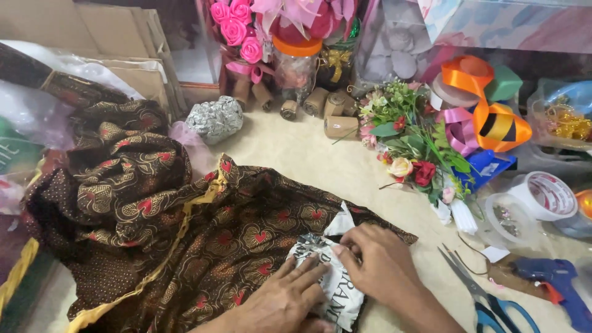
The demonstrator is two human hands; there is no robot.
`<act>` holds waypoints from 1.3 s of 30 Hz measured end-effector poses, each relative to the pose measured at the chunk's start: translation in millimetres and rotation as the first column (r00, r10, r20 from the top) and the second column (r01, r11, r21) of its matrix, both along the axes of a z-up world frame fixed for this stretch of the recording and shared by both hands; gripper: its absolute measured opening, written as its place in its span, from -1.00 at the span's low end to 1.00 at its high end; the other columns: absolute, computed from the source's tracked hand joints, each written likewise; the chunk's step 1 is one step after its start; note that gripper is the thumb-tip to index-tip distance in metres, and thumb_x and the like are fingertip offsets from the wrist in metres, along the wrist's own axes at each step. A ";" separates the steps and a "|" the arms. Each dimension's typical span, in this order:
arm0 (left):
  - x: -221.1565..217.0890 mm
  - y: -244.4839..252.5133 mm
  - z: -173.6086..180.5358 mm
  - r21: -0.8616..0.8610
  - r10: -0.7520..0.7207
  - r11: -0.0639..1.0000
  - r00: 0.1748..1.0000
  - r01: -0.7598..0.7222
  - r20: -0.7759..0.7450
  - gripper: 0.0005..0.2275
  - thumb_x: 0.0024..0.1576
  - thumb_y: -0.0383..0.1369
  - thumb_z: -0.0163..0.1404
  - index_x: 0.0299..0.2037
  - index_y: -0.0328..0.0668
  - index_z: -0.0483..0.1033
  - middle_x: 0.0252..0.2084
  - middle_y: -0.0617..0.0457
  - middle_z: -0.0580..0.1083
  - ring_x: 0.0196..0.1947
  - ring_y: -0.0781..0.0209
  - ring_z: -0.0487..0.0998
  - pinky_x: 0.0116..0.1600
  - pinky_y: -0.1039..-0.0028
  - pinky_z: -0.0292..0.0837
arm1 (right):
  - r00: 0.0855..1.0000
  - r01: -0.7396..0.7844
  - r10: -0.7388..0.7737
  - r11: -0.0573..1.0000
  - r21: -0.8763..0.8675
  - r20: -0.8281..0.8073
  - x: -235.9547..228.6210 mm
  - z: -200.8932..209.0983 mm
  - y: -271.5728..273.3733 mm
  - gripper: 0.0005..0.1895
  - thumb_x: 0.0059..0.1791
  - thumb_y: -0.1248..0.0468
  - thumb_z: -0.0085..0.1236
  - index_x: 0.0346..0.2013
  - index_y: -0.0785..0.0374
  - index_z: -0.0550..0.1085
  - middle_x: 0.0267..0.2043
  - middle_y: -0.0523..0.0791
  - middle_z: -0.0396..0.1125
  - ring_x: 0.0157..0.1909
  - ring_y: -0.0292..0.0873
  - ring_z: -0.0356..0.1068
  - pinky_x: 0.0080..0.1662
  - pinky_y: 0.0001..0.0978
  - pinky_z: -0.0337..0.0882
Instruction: Stuffing a batik fabric bird with crumpled newspaper to give it shape.
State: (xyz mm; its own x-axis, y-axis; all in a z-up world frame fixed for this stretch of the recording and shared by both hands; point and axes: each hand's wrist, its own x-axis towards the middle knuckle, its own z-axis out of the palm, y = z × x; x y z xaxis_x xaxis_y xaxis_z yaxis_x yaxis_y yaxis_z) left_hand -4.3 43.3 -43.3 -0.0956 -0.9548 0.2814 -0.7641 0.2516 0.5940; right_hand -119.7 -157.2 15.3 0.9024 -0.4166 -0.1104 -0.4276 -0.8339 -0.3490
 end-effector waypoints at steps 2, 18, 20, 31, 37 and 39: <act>4.8 -4.4 18.6 0.002 0.144 0.989 0.981 -0.145 -0.131 -0.65 0.29 -0.12 -0.11 0.03 -0.29 0.43 0.32 -0.37 0.29 0.29 -0.37 0.30 0.18 -0.20 0.22 | 0.999 -0.031 0.030 0.999 -0.030 -0.031 -1.3 -12.3 2.2 -0.73 0.02 -0.06 -0.01 -0.24 0.00 0.49 -0.28 -0.23 0.47 -0.20 -0.14 0.43 -0.10 -0.20 0.35; 34.4 -21.6 24.3 0.528 0.613 0.771 0.636 -0.355 -0.468 -0.68 0.26 -0.20 0.17 -0.53 0.02 0.39 -0.56 0.28 0.32 -0.57 0.40 0.26 -0.50 0.44 0.08 | 0.927 0.088 -0.298 0.762 0.642 0.226 -9.7 -23.5 -15.3 -0.84 0.05 0.16 0.11 -0.36 0.13 0.43 -0.46 -0.24 0.23 -0.35 -0.31 0.19 -0.22 -0.45 0.19; 33.6 -21.7 34.3 0.537 0.598 0.777 0.651 -0.328 -0.467 -0.69 0.27 -0.21 0.14 -0.52 0.01 0.39 -0.55 0.26 0.36 -0.58 0.41 0.32 -0.54 0.45 0.12 | 0.892 0.079 -0.390 0.631 0.772 0.227 -10.6 -25.2 -18.1 -0.86 0.06 0.23 0.11 -0.35 0.18 0.40 -0.46 -0.21 0.21 -0.38 -0.30 0.16 -0.27 -0.44 0.17; 31.8 -15.6 28.3 0.378 0.497 0.862 0.704 -0.337 -0.506 -0.58 0.27 -0.24 0.21 -0.58 0.04 0.24 -0.61 0.29 0.20 -0.57 0.41 0.15 -0.50 0.41 0.02 | 0.772 0.016 -0.616 0.266 0.964 0.158 -17.0 -18.4 -36.0 -0.83 -0.04 0.44 0.18 -0.39 0.23 0.33 -0.58 -0.11 0.24 -0.62 -0.23 0.19 -0.56 -0.39 0.18; 36.2 -11.3 28.9 0.463 0.474 0.846 0.771 -0.264 -0.425 -0.59 0.27 -0.16 0.19 -0.55 -0.02 0.28 -0.54 0.23 0.27 -0.51 0.40 0.22 -0.44 0.42 0.10 | 0.987 0.015 -0.115 0.758 0.652 0.111 -15.5 33.4 -22.2 -0.52 -0.04 -0.10 0.00 0.01 0.10 0.51 -0.07 -0.19 0.48 0.07 -0.29 0.46 0.09 -0.40 0.35; 34.7 -13.1 29.2 0.326 0.379 0.910 0.837 -0.258 -0.394 -0.64 0.22 -0.23 0.21 -0.57 -0.06 0.35 -0.58 0.18 0.35 -0.56 0.32 0.27 -0.45 0.39 0.15 | 0.978 -0.194 0.161 0.933 0.302 0.128 -9.1 27.9 -9.3 -0.42 0.00 -0.25 -0.12 0.17 -0.07 0.46 0.10 -0.20 0.47 0.15 -0.19 0.44 0.11 -0.15 0.42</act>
